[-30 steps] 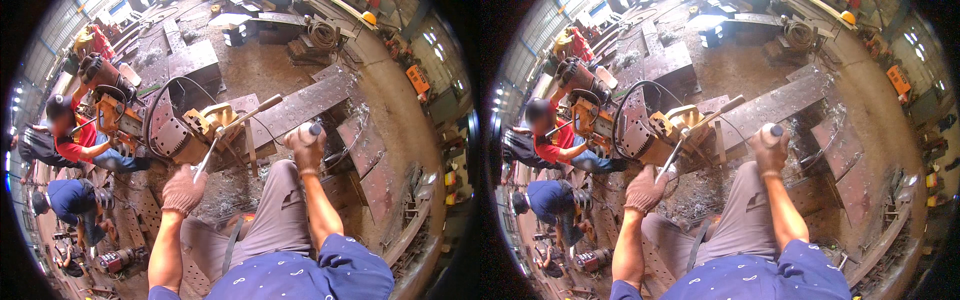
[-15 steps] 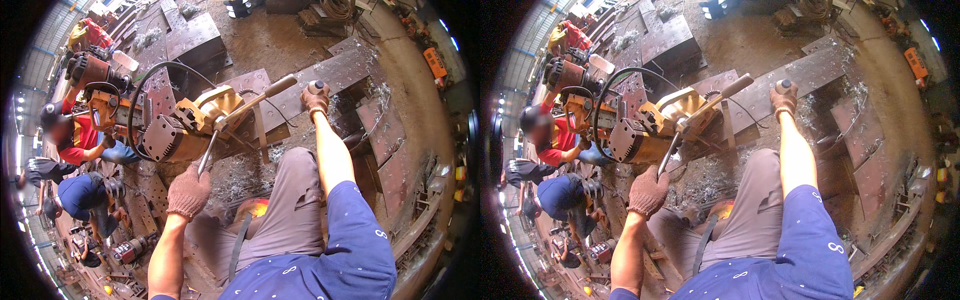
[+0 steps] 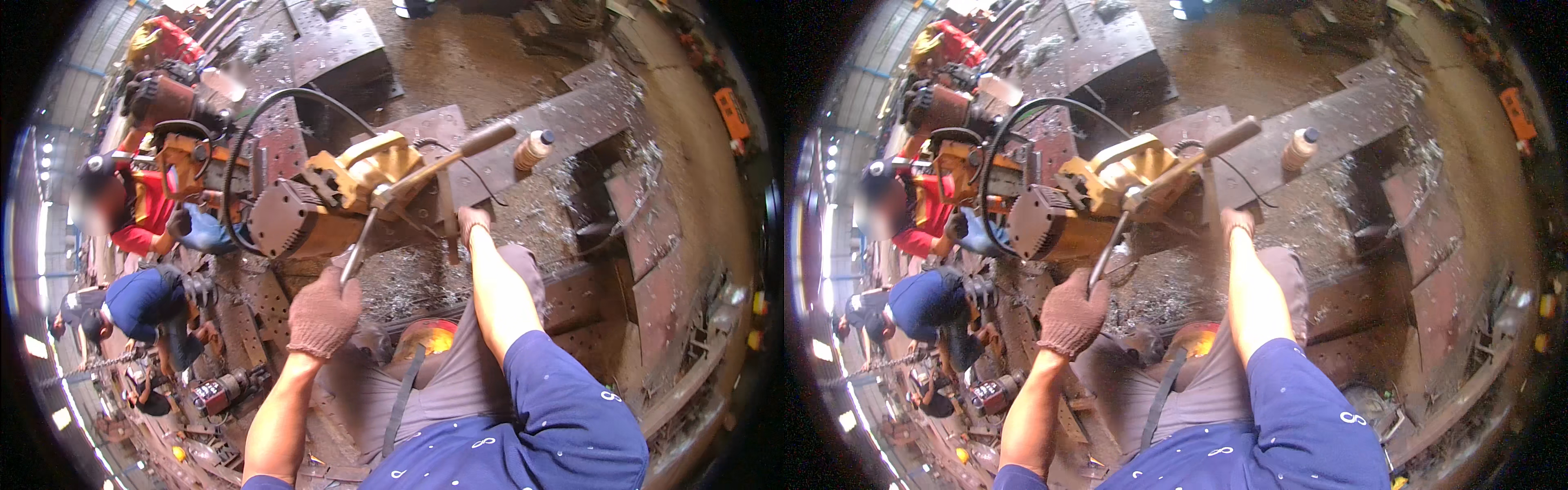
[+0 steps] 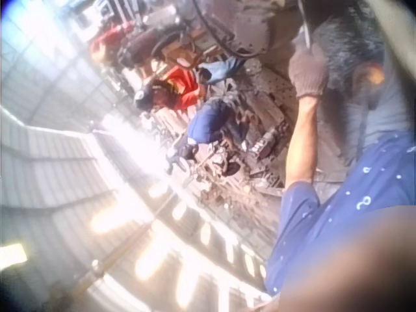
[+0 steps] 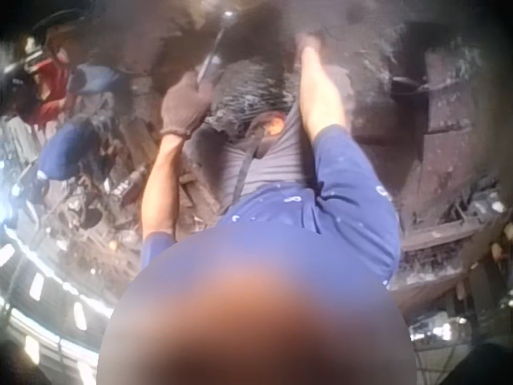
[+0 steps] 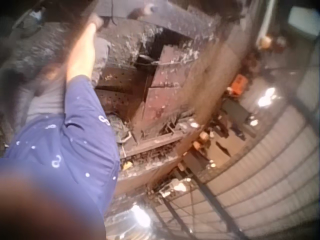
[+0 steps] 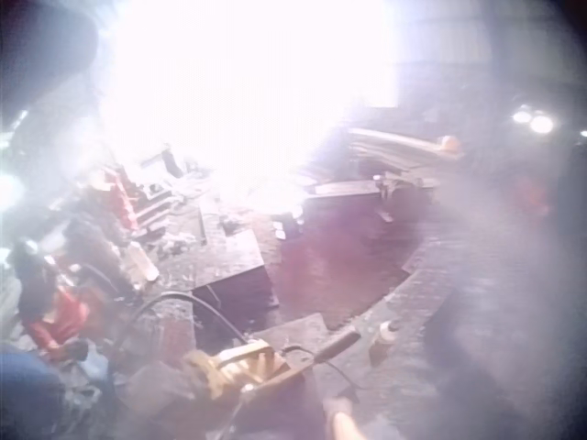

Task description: The person operates a drill press to drill holes into a metal plate, repeatedly positioning the plate, drilling, and applying lubricant from a bottle.

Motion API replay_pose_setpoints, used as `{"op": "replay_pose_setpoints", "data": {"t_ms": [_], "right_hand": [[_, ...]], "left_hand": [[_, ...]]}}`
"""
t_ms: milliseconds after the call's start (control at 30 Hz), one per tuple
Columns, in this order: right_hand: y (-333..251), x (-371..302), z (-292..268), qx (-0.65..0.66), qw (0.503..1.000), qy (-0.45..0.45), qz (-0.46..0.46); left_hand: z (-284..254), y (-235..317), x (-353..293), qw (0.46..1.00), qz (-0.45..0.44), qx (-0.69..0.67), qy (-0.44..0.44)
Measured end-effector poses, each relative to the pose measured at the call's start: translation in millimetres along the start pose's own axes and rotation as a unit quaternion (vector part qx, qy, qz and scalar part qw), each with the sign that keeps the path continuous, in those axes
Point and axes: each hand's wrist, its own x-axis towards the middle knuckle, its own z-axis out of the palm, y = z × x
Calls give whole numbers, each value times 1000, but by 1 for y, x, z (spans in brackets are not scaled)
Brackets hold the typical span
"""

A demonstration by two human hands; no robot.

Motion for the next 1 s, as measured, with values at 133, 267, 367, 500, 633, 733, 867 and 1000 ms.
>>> {"op": "replay_pose_setpoints", "data": {"t_ms": [133,267,367,500,633,733,867,1000], "right_hand": [[-103,-66,67,408,911,-14,58],[8,53,60,474,845,245,-35],[-83,-55,85,436,900,11,-23],[-52,-35,63,496,866,45,-55],[-60,-105,22,571,813,21,-107],[-59,-159,2,600,789,-10,-133],[-53,-247,25,560,808,83,-163],[-109,-411,41,599,753,253,-98]], "left_hand": [[8,-38,-31,992,-121,-46,-11],[-35,8,16,994,100,11,-31],[27,-57,-27,999,-16,-27,-23],[20,-43,-13,997,25,-68,8],[29,-51,-18,996,23,-84,22],[36,-50,-13,994,15,-100,39],[29,-46,-13,991,14,-127,38],[27,-56,-25,983,4,-175,51]]}}
